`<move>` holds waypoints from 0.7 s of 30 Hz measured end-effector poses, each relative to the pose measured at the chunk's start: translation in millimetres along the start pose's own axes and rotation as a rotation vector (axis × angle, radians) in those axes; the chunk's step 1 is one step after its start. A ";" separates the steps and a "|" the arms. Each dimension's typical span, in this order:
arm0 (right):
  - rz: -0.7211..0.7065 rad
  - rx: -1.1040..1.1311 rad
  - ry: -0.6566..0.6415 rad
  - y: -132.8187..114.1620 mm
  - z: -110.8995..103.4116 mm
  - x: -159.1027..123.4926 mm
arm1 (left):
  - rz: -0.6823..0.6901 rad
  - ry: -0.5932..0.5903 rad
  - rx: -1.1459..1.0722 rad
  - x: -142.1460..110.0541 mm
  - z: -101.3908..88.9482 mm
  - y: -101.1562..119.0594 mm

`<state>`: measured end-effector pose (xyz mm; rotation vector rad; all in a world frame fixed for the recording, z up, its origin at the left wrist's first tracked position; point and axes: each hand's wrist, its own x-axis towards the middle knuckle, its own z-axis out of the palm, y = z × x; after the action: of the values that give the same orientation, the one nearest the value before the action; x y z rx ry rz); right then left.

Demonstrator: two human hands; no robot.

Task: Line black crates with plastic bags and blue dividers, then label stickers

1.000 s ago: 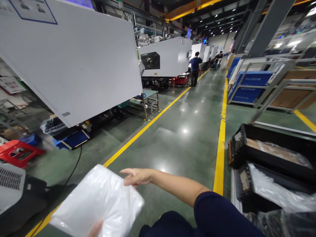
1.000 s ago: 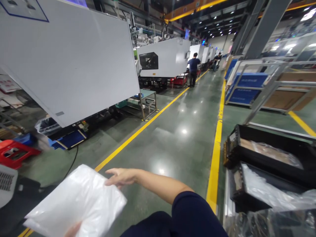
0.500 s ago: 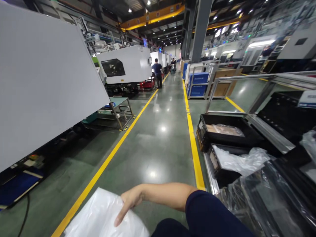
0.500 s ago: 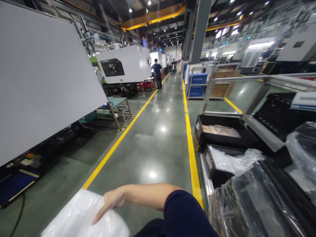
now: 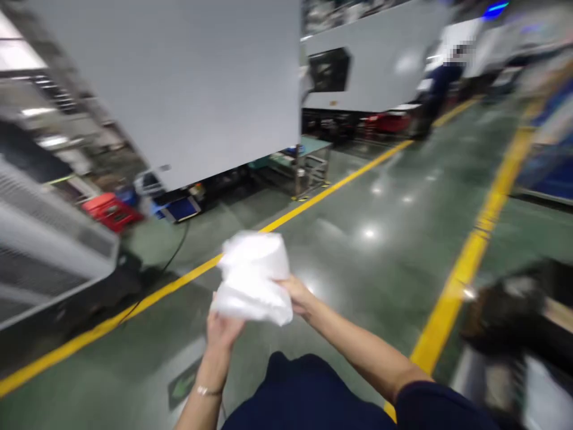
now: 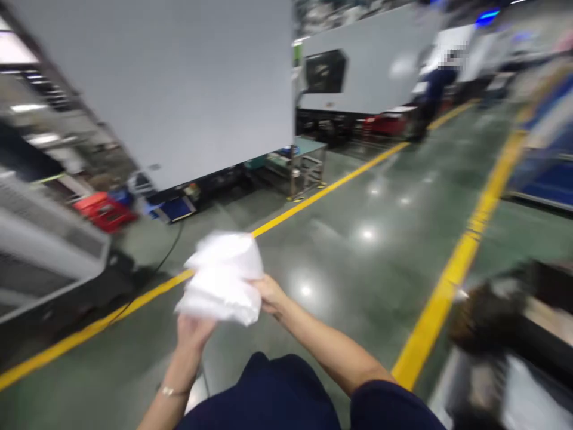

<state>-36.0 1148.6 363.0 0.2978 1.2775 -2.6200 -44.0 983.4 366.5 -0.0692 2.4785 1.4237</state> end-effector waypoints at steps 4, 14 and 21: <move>-0.166 -0.060 0.069 33.5 39.0 38.7 | 0.068 -0.004 -1.101 -15.9 -29.0 -18.2; -0.038 -0.779 -0.735 160.0 163.2 85.7 | -0.172 1.000 -1.265 -60.0 -142.8 -138.8; 0.459 -0.434 -0.811 260.4 337.0 124.9 | -0.129 1.331 -1.027 -139.9 -261.5 -243.4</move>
<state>-113.5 712.4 337.3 -0.4480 1.2191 -1.7116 77.0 621.8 323.3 -1.8056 1.8423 2.9958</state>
